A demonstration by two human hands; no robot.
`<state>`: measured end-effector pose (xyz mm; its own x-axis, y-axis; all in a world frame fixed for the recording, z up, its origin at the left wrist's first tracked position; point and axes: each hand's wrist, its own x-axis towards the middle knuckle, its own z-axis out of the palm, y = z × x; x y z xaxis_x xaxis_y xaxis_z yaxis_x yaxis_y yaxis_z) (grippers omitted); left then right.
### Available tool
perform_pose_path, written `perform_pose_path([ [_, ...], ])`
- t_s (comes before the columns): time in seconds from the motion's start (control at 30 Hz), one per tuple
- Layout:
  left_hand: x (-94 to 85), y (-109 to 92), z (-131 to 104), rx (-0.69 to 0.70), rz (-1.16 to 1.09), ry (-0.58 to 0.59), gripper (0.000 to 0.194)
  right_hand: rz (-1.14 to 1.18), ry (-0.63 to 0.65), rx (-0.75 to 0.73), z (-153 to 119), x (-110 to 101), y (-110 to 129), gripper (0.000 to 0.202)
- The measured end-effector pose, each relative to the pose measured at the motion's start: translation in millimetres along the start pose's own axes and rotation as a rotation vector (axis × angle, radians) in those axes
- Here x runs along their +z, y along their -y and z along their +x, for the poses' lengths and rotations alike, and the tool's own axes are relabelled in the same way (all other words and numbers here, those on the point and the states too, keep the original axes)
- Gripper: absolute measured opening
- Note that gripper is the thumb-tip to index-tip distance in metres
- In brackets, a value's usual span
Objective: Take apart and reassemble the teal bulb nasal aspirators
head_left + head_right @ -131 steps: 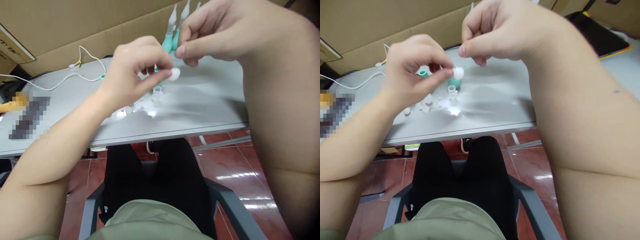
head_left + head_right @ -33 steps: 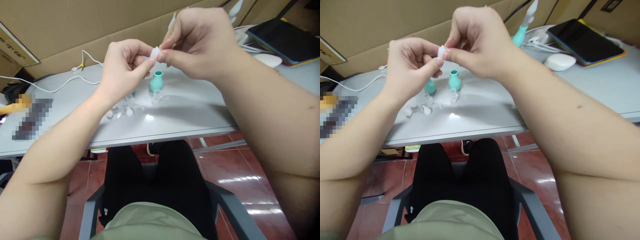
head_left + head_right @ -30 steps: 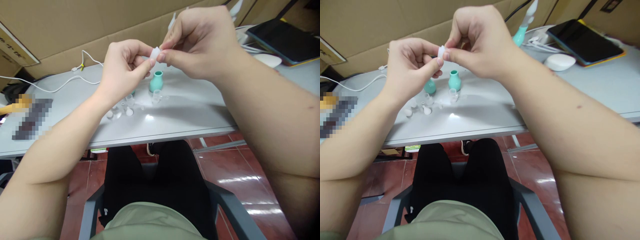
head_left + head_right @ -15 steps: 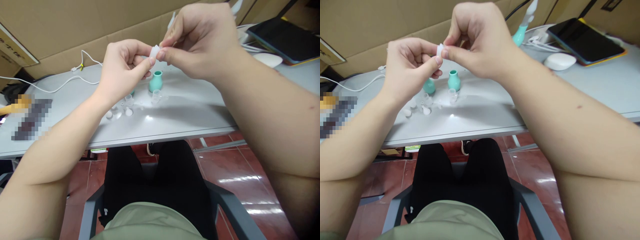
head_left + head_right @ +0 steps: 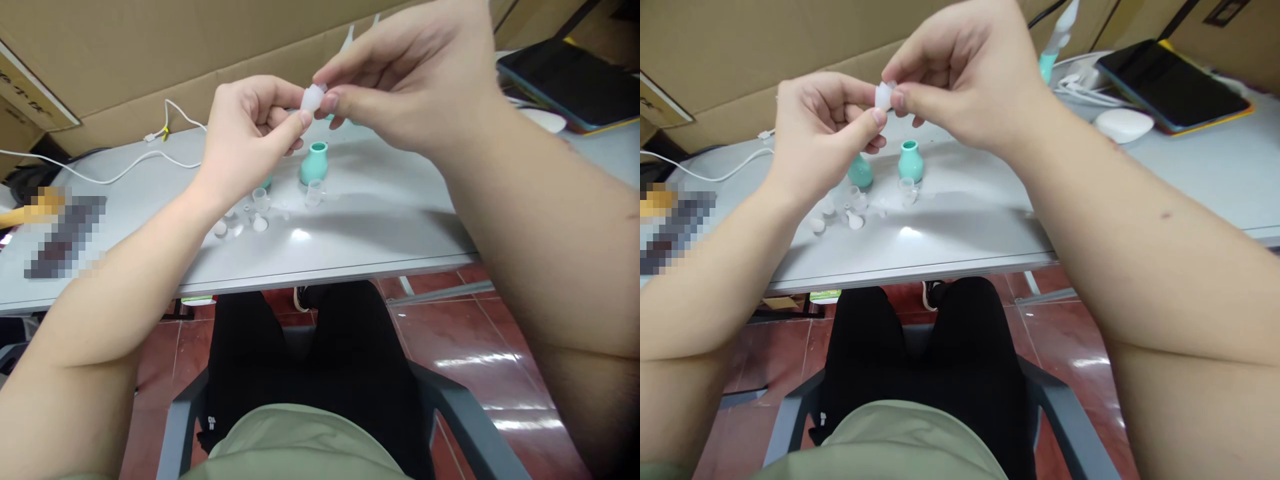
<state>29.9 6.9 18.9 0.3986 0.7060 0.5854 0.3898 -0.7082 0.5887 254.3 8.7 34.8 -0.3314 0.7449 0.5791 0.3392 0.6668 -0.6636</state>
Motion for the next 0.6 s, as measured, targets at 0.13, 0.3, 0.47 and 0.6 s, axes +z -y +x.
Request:
perform_pose_path([
  [0.13,0.0,8,0,0.015,0.007,0.017,0.026,-0.01,-0.01,0.074,0,-3,1,0.035],
  [0.3,-3.0,0,-3,0.046,0.076,0.1,0.031,0.033,-0.003,0.036,0,-3,3,0.024],
  [0.47,-4.4,-24,-11,0.152,0.206,0.373,0.051,0.137,0.015,0.076,-3,-13,10,0.013],
  [0.6,-7.3,-26,-13,0.199,0.274,0.426,0.043,-0.074,0.341,0.173,0,-33,7,0.01],
])
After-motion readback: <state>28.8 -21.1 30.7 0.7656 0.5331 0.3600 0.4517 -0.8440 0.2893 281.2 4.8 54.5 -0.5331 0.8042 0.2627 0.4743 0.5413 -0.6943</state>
